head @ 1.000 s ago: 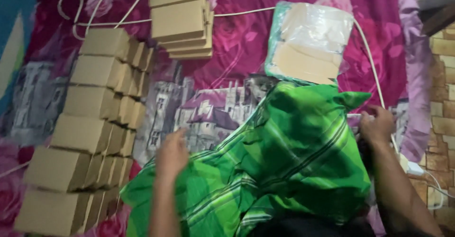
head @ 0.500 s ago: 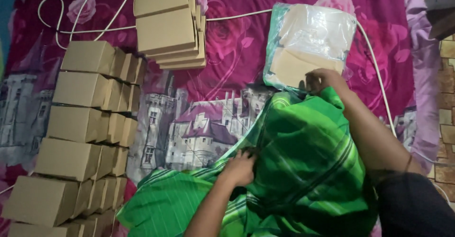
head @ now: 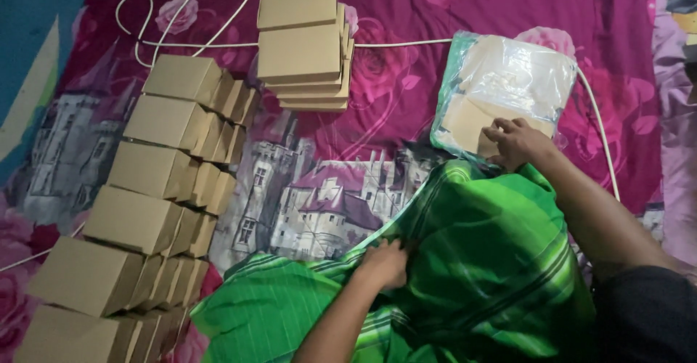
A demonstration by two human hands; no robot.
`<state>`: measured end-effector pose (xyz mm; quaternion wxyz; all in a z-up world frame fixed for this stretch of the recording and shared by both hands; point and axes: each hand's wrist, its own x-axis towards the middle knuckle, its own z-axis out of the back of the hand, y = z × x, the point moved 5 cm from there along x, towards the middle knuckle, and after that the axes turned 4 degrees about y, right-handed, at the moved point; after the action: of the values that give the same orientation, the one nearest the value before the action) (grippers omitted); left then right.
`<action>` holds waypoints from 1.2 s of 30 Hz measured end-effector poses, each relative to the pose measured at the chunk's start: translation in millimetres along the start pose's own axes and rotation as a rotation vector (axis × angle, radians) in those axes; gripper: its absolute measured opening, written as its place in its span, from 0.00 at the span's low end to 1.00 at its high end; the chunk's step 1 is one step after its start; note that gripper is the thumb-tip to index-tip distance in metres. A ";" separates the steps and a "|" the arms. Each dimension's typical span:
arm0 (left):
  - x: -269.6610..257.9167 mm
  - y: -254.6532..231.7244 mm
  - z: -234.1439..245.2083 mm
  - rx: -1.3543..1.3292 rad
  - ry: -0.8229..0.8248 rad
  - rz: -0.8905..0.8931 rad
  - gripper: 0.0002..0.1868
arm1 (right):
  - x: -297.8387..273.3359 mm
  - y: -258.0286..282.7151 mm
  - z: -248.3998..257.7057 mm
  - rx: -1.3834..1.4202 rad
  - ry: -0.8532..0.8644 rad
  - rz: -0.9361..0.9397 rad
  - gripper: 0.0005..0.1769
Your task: The person folds cardboard sheets into small rectangular boxes by hand, pressing on the creases and then placing the finished boxes aside on a bed.
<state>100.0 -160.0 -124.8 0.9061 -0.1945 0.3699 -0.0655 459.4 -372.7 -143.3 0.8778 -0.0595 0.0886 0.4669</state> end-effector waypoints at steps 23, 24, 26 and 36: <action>-50.0 -28.1 62.1 0.004 0.190 0.127 0.25 | -76.6 2.2 50.3 0.221 0.156 -0.428 0.21; -55.5 -31.7 68.5 0.004 0.188 0.127 0.25 | -78.6 -0.8 56.2 0.219 0.154 -0.427 0.21; -66.9 -38.2 77.2 -0.015 0.244 0.146 0.26 | -84.2 -10.4 73.0 0.262 0.024 -0.495 0.15; -69.3 17.1 86.3 -0.024 -0.147 0.140 0.29 | -88.8 46.3 297.2 -0.183 -0.024 -0.375 0.13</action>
<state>109.8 -99.9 -30.9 0.9308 -0.1834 0.3158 0.0167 402.0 -363.2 164.8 0.9412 -0.1489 0.0225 0.3023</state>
